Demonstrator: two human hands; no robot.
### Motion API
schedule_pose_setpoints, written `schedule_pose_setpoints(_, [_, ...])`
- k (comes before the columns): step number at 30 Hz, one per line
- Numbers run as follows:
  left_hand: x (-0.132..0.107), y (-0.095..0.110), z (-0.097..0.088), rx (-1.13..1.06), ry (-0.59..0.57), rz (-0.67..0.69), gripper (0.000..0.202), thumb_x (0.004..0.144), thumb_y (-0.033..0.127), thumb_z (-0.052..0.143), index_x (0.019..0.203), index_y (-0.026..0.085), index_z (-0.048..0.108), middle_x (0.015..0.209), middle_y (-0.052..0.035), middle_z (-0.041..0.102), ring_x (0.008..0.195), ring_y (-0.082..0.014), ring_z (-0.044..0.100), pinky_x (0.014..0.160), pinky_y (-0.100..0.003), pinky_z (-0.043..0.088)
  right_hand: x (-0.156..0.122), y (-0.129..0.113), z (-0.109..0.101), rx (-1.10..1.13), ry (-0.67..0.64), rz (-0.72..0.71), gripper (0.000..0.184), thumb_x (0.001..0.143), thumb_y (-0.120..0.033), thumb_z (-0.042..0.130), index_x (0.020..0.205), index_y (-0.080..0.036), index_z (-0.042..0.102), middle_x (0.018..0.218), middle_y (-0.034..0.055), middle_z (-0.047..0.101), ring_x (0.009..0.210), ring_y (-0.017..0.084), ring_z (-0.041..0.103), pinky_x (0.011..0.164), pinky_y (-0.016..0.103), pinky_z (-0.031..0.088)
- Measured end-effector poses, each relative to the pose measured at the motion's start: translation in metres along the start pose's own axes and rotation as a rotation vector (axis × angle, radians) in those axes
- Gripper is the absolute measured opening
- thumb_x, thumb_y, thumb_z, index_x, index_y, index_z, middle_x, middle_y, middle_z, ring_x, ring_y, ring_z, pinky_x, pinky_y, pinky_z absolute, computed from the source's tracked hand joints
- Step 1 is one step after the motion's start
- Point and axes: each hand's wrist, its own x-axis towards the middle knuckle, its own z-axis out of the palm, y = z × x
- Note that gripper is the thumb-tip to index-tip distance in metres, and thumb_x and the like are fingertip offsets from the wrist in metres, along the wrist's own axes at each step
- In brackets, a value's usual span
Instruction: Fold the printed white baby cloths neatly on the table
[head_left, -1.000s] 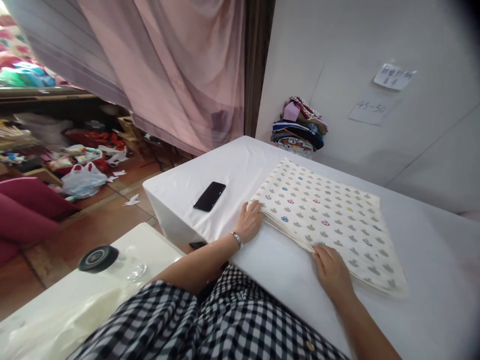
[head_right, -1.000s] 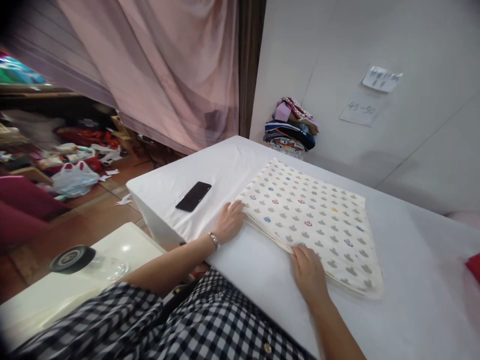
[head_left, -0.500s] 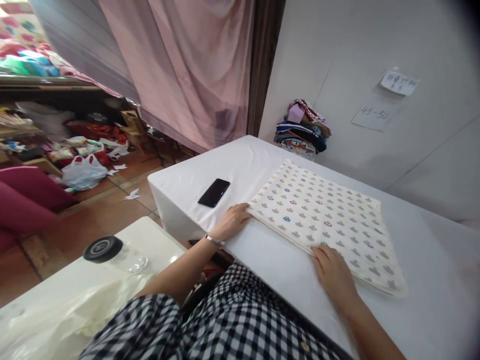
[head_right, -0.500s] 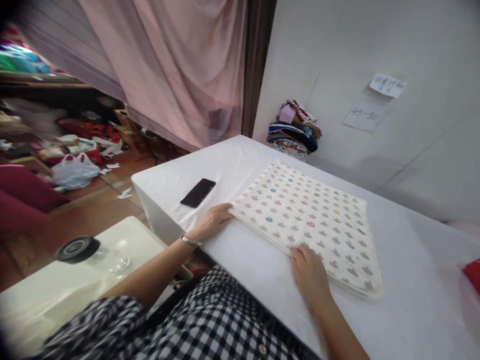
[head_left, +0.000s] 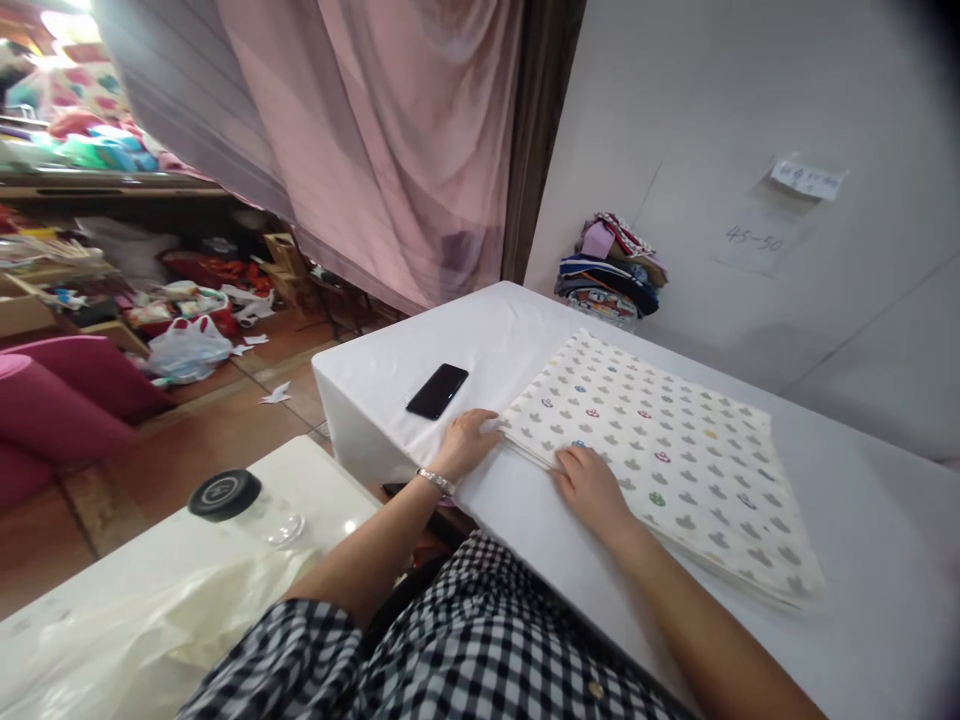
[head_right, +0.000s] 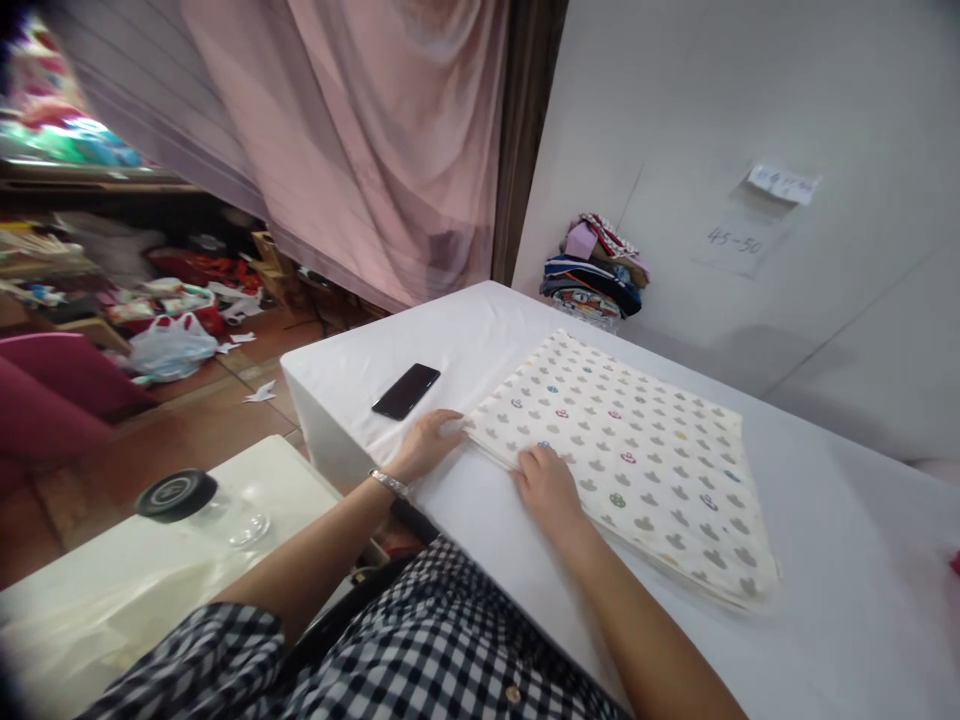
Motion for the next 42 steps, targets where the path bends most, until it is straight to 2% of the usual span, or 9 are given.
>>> schedule_pose_setpoints(4, [0.000, 0.000, 0.000, 0.003, -0.055, 0.058, 0.029, 0.076, 0.030, 0.060, 0.104, 0.023, 0.063, 0.108, -0.0019, 0.063, 0.105, -0.0192, 0.054, 0.096, -0.031, 0.036, 0.011, -0.003, 0.010, 0.016, 0.028, 0.021, 0.018, 0.089, -0.027, 0.045, 0.090, -0.019, 0.060, 0.087, 0.0066, 0.055, 0.085, 0.020, 0.048, 0.076, 0.030, 0.038])
schedule_pose_setpoints(8, [0.002, -0.001, 0.004, -0.006, -0.073, 0.073, 0.028, 0.074, 0.026, 0.060, 0.102, 0.024, 0.064, 0.105, -0.0012, 0.064, 0.105, -0.0188, 0.054, 0.098, -0.032, 0.033, 0.009, -0.001, 0.018, 0.047, 0.096, 0.024, 0.021, 0.089, -0.027, 0.043, 0.093, -0.018, 0.061, 0.086, 0.0067, 0.055, 0.084, 0.020, 0.048, 0.075, 0.031, 0.038])
schedule_pose_setpoints(16, [0.013, 0.004, 0.003, -0.009, -0.077, 0.020, 0.010, 0.073, 0.023, 0.059, 0.081, 0.021, 0.065, 0.090, -0.0004, 0.066, 0.094, -0.0167, 0.057, 0.091, -0.029, 0.038, 0.003, 0.000, 0.022, 0.095, 0.164, 0.009, 0.022, 0.089, -0.026, 0.044, 0.097, -0.018, 0.062, 0.088, 0.0072, 0.056, 0.084, 0.020, 0.049, 0.074, 0.033, 0.039])
schedule_pose_setpoints(22, [0.008, 0.012, -0.004, 0.149, 0.043, 0.112, 0.014, 0.076, 0.017, 0.051, 0.088, 0.020, 0.058, 0.085, -0.0020, 0.065, 0.084, -0.0165, 0.058, 0.091, -0.031, 0.037, 0.000, 0.000, 0.026, 0.118, 0.202, 0.002, 0.025, 0.089, -0.024, 0.042, 0.105, -0.017, 0.060, 0.094, 0.0082, 0.056, 0.087, 0.021, 0.048, 0.073, 0.033, 0.040])
schedule_pose_setpoints(27, [0.005, 0.010, -0.003, 0.316, -0.030, 0.106, 0.015, 0.075, 0.014, 0.048, 0.086, 0.020, 0.056, 0.076, -0.0029, 0.063, 0.078, -0.0175, 0.058, 0.083, -0.031, 0.038, -0.001, -0.002, 0.026, 0.110, 0.185, -0.005, 0.022, 0.088, -0.022, 0.042, 0.098, -0.018, 0.061, 0.090, 0.0075, 0.056, 0.085, 0.020, 0.048, 0.073, 0.033, 0.039])
schedule_pose_setpoints(32, [0.005, 0.010, -0.002, 0.325, 0.061, 0.151, 0.013, 0.079, 0.016, 0.046, 0.087, 0.020, 0.056, 0.082, -0.0035, 0.064, 0.084, -0.0179, 0.057, 0.087, -0.032, 0.034, -0.003, -0.004, 0.025, 0.100, 0.187, -0.012, 0.023, 0.087, -0.022, 0.043, 0.104, -0.018, 0.059, 0.091, 0.0079, 0.055, 0.084, 0.021, 0.047, 0.071, 0.033, 0.038])
schedule_pose_setpoints(37, [0.007, 0.010, 0.000, 0.331, -0.047, 0.056, 0.010, 0.077, 0.017, 0.048, 0.082, 0.020, 0.055, 0.084, -0.0040, 0.063, 0.086, -0.0197, 0.055, 0.078, -0.031, 0.037, -0.003, -0.004, 0.026, 0.083, 0.165, -0.009, 0.021, 0.086, -0.024, 0.046, 0.102, -0.019, 0.060, 0.092, 0.0075, 0.055, 0.085, 0.020, 0.047, 0.071, 0.033, 0.038])
schedule_pose_setpoints(42, [0.005, 0.014, -0.001, 0.117, -0.012, -0.080, 0.010, 0.076, 0.019, 0.049, 0.084, 0.021, 0.055, 0.083, -0.0016, 0.062, 0.081, -0.0163, 0.056, 0.072, -0.027, 0.041, -0.002, -0.002, 0.028, 0.086, 0.150, -0.005, 0.023, 0.088, -0.021, 0.043, 0.102, -0.018, 0.061, 0.092, 0.0078, 0.055, 0.085, 0.020, 0.047, 0.072, 0.033, 0.038])
